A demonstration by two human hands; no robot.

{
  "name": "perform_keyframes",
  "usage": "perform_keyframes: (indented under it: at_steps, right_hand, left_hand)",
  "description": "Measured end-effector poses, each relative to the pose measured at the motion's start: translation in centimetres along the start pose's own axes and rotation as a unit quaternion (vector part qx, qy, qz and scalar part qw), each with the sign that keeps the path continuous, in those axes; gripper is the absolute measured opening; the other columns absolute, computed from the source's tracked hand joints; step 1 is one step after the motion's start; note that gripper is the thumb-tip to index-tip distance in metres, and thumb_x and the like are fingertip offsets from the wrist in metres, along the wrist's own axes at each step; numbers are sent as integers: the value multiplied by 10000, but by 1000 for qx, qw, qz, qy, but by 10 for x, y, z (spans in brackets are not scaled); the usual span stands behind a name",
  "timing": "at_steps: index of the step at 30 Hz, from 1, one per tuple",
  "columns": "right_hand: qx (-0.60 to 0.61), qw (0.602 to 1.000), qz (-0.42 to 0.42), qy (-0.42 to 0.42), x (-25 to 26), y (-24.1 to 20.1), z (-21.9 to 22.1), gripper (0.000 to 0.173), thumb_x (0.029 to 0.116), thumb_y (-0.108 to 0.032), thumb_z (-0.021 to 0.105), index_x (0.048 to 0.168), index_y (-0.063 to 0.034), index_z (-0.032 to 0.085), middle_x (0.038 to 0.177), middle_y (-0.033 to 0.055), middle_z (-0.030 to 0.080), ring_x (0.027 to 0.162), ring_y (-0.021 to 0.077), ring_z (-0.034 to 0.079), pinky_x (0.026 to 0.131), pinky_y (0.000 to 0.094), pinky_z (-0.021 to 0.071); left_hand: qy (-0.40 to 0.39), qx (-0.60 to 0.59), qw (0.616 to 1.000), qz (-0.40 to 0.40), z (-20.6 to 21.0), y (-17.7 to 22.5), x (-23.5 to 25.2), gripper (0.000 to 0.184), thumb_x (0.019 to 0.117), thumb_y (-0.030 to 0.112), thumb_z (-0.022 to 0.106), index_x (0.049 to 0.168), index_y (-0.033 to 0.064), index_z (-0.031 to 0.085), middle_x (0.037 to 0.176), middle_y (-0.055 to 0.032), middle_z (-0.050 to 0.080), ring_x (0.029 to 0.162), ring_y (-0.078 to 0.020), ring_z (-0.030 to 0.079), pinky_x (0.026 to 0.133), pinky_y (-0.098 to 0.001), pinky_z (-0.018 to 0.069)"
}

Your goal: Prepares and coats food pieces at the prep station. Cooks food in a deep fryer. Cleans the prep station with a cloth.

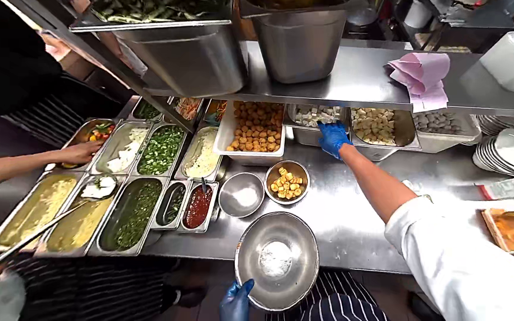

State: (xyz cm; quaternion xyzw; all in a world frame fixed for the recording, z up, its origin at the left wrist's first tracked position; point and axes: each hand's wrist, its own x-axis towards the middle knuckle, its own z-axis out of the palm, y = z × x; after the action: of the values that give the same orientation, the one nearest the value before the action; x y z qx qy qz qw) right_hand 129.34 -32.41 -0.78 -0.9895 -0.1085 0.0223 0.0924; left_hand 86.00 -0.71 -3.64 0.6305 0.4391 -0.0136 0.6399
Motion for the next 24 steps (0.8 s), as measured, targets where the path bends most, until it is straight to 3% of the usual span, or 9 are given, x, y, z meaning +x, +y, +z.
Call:
perform_keyframes:
  at_steps: [2, 4, 9, 11, 16, 24]
  right_hand:
    - [-19, 1000, 11, 4, 3, -6, 8, 443, 1000, -379, 578, 1335, -93, 629, 1232, 200, 674, 1193, 394, 615, 1091, 586, 410]
    - [-38, 999, 11, 29, -9, -9, 14, 402, 1048, -385, 499, 1236, -70, 664, 1177, 204, 686, 1150, 386, 637, 1052, 568, 444]
    - [-42, 998, -14, 36, -60, -15, 16, 278, 1028, -273, 537, 1135, -63, 685, 1121, 196, 692, 1115, 380, 649, 998, 559, 487]
    - [-40, 998, -24, 36, -81, -17, 16, 217, 1003, -221, 559, 1080, -66, 690, 1074, 184, 698, 1068, 376, 659, 959, 551, 499]
    - [-33, 999, -28, 17, -124, -24, 16, 188, 984, -194, 579, 1052, -61, 693, 1047, 187, 694, 1043, 383, 658, 941, 563, 502]
    - [-50, 998, -34, 8, -191, -28, 17, 158, 973, -179, 610, 1047, -76, 705, 1002, 159, 698, 994, 358, 667, 930, 549, 510]
  left_hand:
    - [3, -12, 999, -46, 19, -5, -7, 80, 945, 34, 658, 987, -35, 659, 804, -124, 709, 675, -195, 690, 607, -366, 602]
    - [-1, -29, 997, -70, 40, -10, -11, 87, 962, 57, 659, 962, -29, 646, 776, -133, 694, 615, -189, 654, 521, -328, 550]
    - [-2, -72, 994, -77, 77, -9, -15, 124, 990, 101, 626, 1003, -20, 650, 787, -143, 687, 612, -201, 648, 486, -330, 526]
    - [10, -81, 994, -66, 81, -10, -16, 110, 987, 96, 627, 979, -11, 651, 734, -120, 663, 545, -168, 598, 433, -294, 469]
    - [14, -85, 994, -60, 63, -13, -24, 112, 998, 93, 612, 1018, -10, 650, 749, -120, 674, 551, -171, 621, 427, -297, 492]
    - [-9, -61, 996, -62, 2, -29, -22, 117, 993, 92, 607, 1026, -17, 636, 801, -152, 694, 631, -229, 677, 503, -372, 563]
